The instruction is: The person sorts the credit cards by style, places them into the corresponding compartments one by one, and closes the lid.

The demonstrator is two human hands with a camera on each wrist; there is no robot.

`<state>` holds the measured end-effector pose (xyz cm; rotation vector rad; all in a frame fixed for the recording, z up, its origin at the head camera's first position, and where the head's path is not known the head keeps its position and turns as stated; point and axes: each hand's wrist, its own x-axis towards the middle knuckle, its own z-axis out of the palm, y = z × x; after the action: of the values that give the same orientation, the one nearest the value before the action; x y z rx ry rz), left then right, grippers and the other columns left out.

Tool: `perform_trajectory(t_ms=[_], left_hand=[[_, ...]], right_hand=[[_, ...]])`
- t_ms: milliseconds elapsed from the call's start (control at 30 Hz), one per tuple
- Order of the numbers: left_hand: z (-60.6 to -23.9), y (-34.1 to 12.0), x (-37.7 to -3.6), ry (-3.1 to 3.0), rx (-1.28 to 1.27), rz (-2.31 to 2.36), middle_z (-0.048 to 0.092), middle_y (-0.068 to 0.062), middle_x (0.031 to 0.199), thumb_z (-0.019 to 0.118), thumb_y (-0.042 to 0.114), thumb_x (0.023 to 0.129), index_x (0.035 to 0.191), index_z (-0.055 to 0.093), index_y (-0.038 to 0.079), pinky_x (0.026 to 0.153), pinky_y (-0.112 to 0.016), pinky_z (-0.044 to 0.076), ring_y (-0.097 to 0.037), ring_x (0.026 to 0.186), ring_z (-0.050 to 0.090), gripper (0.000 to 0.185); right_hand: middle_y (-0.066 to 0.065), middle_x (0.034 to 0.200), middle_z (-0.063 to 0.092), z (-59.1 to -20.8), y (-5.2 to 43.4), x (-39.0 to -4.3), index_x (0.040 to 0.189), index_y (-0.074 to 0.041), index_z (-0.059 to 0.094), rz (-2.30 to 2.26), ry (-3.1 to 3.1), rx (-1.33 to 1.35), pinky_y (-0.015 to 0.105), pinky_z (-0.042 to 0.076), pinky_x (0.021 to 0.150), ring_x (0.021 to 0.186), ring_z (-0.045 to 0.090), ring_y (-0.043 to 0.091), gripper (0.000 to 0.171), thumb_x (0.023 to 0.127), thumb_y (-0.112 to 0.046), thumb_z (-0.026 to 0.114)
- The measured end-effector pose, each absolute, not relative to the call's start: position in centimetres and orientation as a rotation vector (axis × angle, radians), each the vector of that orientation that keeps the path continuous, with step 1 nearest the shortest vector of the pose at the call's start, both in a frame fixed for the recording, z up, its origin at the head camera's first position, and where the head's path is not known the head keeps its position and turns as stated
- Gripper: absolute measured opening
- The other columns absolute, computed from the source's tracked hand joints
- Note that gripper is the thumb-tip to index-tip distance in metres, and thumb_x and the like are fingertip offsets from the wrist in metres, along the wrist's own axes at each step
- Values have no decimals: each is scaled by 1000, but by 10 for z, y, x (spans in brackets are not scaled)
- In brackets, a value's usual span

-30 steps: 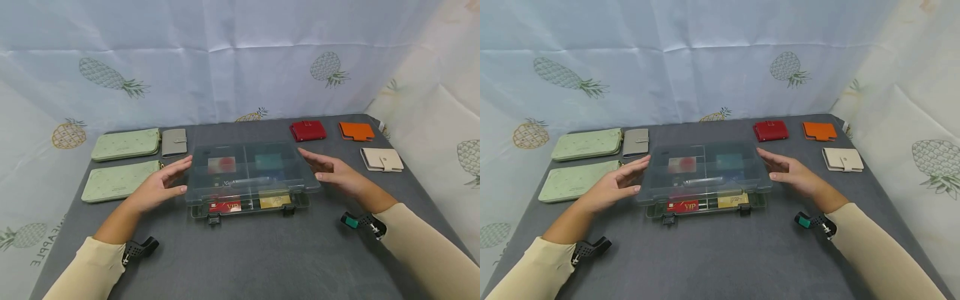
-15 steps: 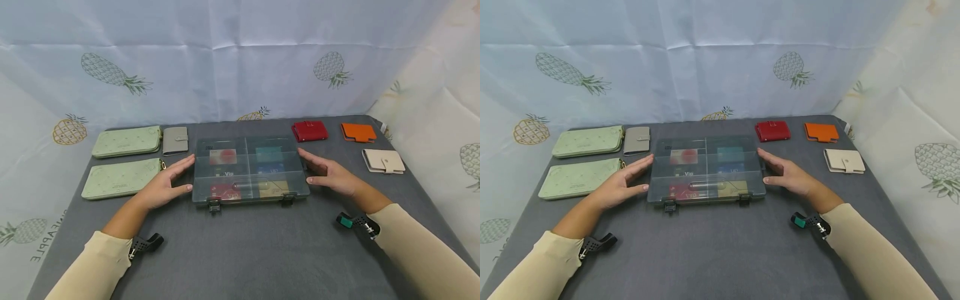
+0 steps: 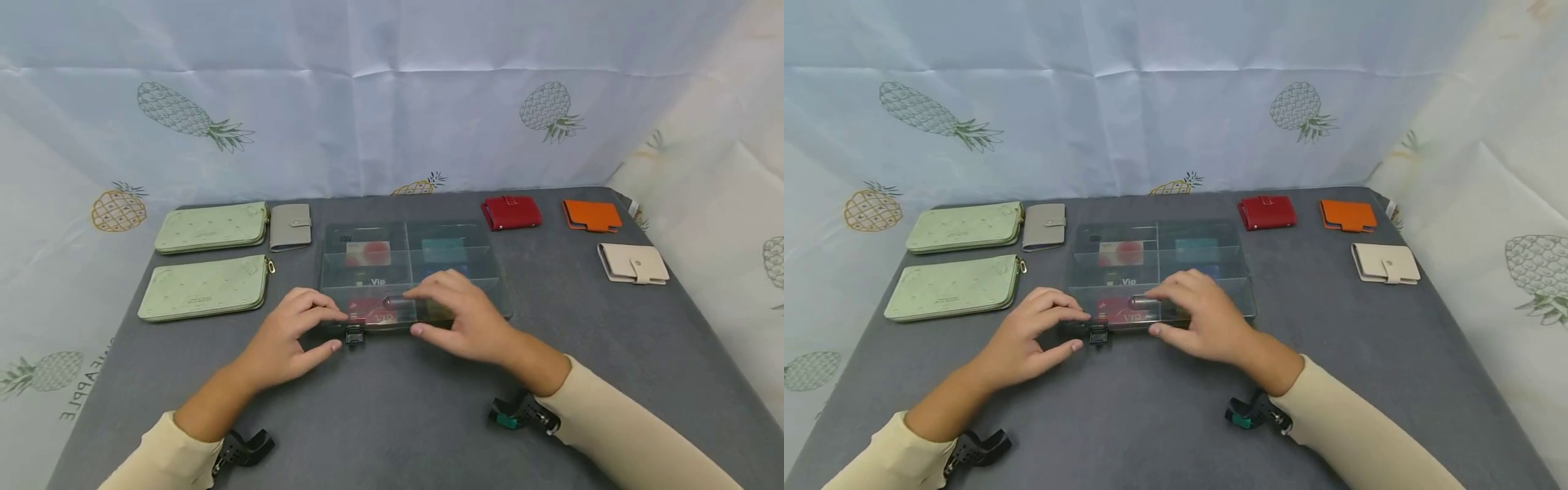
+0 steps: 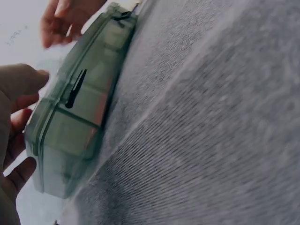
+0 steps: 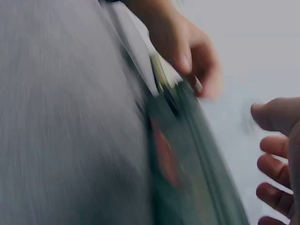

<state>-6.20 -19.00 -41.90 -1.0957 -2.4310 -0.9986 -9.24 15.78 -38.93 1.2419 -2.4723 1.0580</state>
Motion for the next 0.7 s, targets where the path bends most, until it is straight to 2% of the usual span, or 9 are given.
perform_trajectory(t_ms=[167,400,533,700], left_hand=[[-420,-185,-60,-2449,-1079,-941,67,2,117,95,24,81,117,78,14,101,-46,43,-25,114,58,41],[-427,-176,-62,-2395,-1060,-837,66,-2,114,102,20,69,111,75,12,99,-49,42,-29,110,58,51],[-432,-174,-62,-2395,-1028,-824,66,-3,112,101,14,70,109,74,12,100,-49,42,-30,109,58,47],[-432,-172,-62,-2391,-983,-904,68,-1,110,98,14,76,105,76,14,98,-47,43,-27,106,59,36]], right_hand=[[-4,114,68,-400,115,-83,128,-16,75,946,-2532,1257,39,46,87,100,57,14,44,90,-35,88],[-6,107,61,-409,84,-76,122,-23,75,564,-2590,1165,38,41,79,91,53,17,54,79,-49,96],[-4,105,61,-415,78,-76,116,-24,73,459,-2564,1117,37,39,73,86,52,18,53,77,-49,97],[-6,101,64,-416,75,-75,110,-25,74,573,-2553,1052,36,40,74,85,53,16,38,84,-43,93]])
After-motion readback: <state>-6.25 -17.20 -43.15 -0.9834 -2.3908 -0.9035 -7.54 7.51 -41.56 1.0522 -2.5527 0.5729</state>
